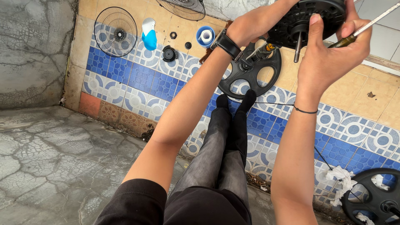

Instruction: The person sits on a tiled floor and works on a disassembled electric fan motor. They wipe the motor housing with a cloth, remove and reattach the motor casing, and use a screwdriver to tighten screws on the motor assembly.

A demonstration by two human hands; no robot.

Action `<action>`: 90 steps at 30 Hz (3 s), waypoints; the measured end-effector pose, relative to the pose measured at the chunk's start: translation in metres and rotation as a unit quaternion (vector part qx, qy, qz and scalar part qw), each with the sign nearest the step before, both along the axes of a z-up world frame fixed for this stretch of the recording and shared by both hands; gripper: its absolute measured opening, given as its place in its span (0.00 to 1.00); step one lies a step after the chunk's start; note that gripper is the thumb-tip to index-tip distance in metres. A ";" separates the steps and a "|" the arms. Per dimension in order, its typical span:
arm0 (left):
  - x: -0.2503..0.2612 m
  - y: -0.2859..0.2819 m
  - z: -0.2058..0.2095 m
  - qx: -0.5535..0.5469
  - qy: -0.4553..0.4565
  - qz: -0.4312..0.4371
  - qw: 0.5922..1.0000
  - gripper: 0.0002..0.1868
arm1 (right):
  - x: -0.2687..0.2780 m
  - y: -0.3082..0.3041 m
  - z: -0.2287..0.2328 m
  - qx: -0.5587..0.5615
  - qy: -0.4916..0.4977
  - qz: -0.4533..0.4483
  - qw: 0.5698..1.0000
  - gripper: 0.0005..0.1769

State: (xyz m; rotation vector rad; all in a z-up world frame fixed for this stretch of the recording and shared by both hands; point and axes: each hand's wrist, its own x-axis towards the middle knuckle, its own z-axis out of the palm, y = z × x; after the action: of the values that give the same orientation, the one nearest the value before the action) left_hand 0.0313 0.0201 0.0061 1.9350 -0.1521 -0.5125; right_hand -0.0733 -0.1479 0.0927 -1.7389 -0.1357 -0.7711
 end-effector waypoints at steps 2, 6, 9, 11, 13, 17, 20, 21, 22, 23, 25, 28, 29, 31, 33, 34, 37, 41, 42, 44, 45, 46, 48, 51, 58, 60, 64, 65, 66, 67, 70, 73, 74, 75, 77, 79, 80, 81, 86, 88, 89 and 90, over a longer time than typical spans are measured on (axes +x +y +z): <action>-0.003 0.004 0.020 -0.009 0.033 0.019 0.999 0.51 | -0.001 0.001 0.000 -0.019 0.011 -0.028 0.999 0.29; -0.006 0.009 0.052 -0.022 0.088 0.025 0.996 0.52 | -0.001 0.001 0.001 -0.031 0.015 -0.053 0.998 0.29; -0.007 0.007 0.067 -0.002 0.103 0.010 0.995 0.52 | 0.000 0.000 0.001 -0.019 0.001 -0.033 0.999 0.28; -0.008 0.004 0.073 0.009 0.105 0.004 0.994 0.52 | -0.002 -0.001 0.003 -0.003 0.009 -0.020 1.000 0.28; -0.011 0.002 0.076 0.017 0.107 0.003 0.994 0.51 | -0.003 -0.001 0.004 -0.006 0.000 -0.029 1.000 0.29; -0.013 0.004 0.082 0.027 0.107 0.009 0.994 0.51 | -0.005 0.000 0.010 -0.013 0.016 -0.035 0.999 0.28; -0.014 0.005 0.085 0.035 0.107 0.014 0.994 0.51 | -0.015 0.004 0.015 0.028 0.016 -0.020 0.999 0.20; -0.014 0.005 0.087 0.037 0.106 0.015 0.994 0.50 | -0.023 0.004 0.019 -0.007 0.051 -0.046 0.998 0.16; -0.015 0.005 0.088 0.038 0.105 0.016 0.994 0.50 | -0.035 0.005 0.023 -0.042 0.086 -0.072 0.993 0.12; -0.015 0.005 0.089 0.039 0.104 0.017 0.994 0.50 | -0.047 0.004 0.028 -0.082 0.108 -0.086 0.987 0.11; -0.015 0.004 0.092 0.042 0.104 0.019 0.993 0.50 | -0.076 0.005 0.039 -0.169 0.135 -0.100 0.971 0.13; -0.017 0.005 0.095 0.046 0.104 0.022 0.993 0.50 | -0.104 0.015 0.052 -0.209 0.138 -0.077 0.965 0.25; -0.017 0.004 0.096 0.047 0.104 0.022 0.993 0.50 | -0.106 0.017 0.056 -0.208 0.136 -0.066 0.967 0.32; -0.018 0.003 0.099 0.042 0.104 0.024 0.993 0.50 | -0.106 0.026 0.058 -0.151 0.129 -0.068 0.978 0.28; -0.019 0.002 0.104 0.035 0.113 0.030 0.993 0.49 | -0.106 0.029 0.060 -0.131 0.123 -0.081 0.980 0.23; -0.020 0.002 0.107 0.033 0.108 0.027 0.993 0.49 | -0.105 0.030 0.061 -0.140 0.121 -0.093 0.978 0.19; -0.027 0.006 0.114 0.036 0.094 0.029 0.995 0.48 | -0.103 0.032 0.059 -0.143 0.111 -0.113 0.977 0.14; -0.030 0.006 0.124 0.040 0.102 0.035 0.993 0.49 | -0.102 0.031 0.059 -0.157 0.099 -0.123 0.975 0.14; -0.030 0.006 0.126 0.038 0.108 0.035 0.993 0.49 | -0.101 0.031 0.059 -0.158 0.106 -0.125 0.974 0.13; -0.029 0.005 0.130 0.041 0.101 0.030 0.994 0.50 | -0.099 0.032 0.060 -0.158 0.119 -0.129 0.972 0.12; -0.028 0.004 0.130 0.042 0.099 0.028 0.994 0.50 | -0.098 0.033 0.061 -0.159 0.120 -0.133 0.971 0.12; -0.028 0.003 0.130 0.041 0.101 0.032 0.994 0.50 | -0.097 0.033 0.061 -0.161 0.120 -0.138 0.970 0.12; -0.026 0.002 0.128 0.040 0.104 0.040 0.993 0.50 | -0.096 0.033 0.061 -0.158 0.122 -0.142 0.970 0.11; -0.024 0.004 0.122 0.028 0.112 0.020 0.993 0.50 | -0.096 0.034 0.059 -0.161 0.114 -0.139 0.970 0.11; -0.018 0.000 0.113 0.030 0.078 0.040 0.996 0.52 | -0.093 0.036 0.058 -0.141 0.135 -0.141 0.970 0.10; -0.021 -0.001 0.111 0.019 0.066 0.058 0.996 0.51 | -0.093 0.037 0.059 -0.137 0.130 -0.136 0.972 0.10; -0.021 -0.001 0.112 0.027 0.064 0.050 0.996 0.52 | -0.093 0.039 0.062 -0.126 0.132 -0.135 0.974 0.10; -0.021 -0.001 0.113 0.023 0.060 0.050 0.997 0.52 | -0.093 0.039 0.063 -0.124 0.143 -0.139 0.972 0.10; -0.021 -0.001 0.113 0.019 0.056 0.050 0.997 0.52 | -0.092 0.039 0.063 -0.123 0.144 -0.140 0.972 0.10; -0.021 -0.001 0.113 0.016 0.055 0.052 0.997 0.52 | -0.092 0.039 0.064 -0.121 0.146 -0.141 0.972 0.10; -0.021 -0.002 0.112 0.016 0.056 0.054 0.997 0.52 | -0.092 0.040 0.065 -0.124 0.135 -0.141 0.973 0.10; -0.020 -0.003 0.112 0.027 0.063 0.049 0.996 0.52 | -0.091 0.040 0.066 -0.118 0.126 -0.147 0.974 0.10; -0.020 -0.003 0.112 0.026 0.062 0.050 0.996 0.52 | -0.090 0.041 0.066 -0.115 0.126 -0.149 0.974 0.09; -0.020 -0.003 0.112 0.026 0.061 0.050 0.997 0.51 | -0.090 0.041 0.065 -0.115 0.123 -0.151 0.974 0.10; -0.021 -0.004 0.113 0.029 0.060 0.057 0.996 0.51 | -0.089 0.041 0.065 -0.115 0.115 -0.153 0.975 0.10; -0.022 -0.003 0.114 0.029 0.066 0.058 0.996 0.51 | -0.088 0.041 0.063 -0.114 0.118 -0.149 0.975 0.10; -0.021 -0.003 0.115 0.027 0.074 0.057 0.995 0.51 | -0.088 0.041 0.063 -0.113 0.119 -0.147 0.975 0.10; -0.021 -0.004 0.116 0.025 0.082 0.055 0.995 0.51 | -0.087 0.041 0.062 -0.120 0.115 -0.152 0.974 0.10; -0.021 -0.002 0.122 0.049 0.094 0.051 0.993 0.51 | -0.084 0.046 0.064 -0.147 0.089 -0.165 0.971 0.10; -0.021 -0.003 0.125 0.048 0.101 0.049 0.992 0.51 | -0.083 0.048 0.069 -0.100 0.137 -0.152 0.974 0.09; -0.022 -0.001 0.127 0.042 0.108 0.045 0.992 0.51 | -0.083 0.050 0.072 -0.078 0.161 -0.144 0.973 0.08; -0.023 0.000 0.128 0.035 0.114 0.041 0.992 0.51 | -0.084 0.051 0.076 -0.046 0.186 -0.129 0.973 0.08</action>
State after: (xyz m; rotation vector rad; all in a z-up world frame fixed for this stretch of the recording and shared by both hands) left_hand 0.0085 0.0197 0.1341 1.9263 0.0928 -0.6877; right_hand -0.1568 -0.0967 0.1690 -1.9821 0.3201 -0.6166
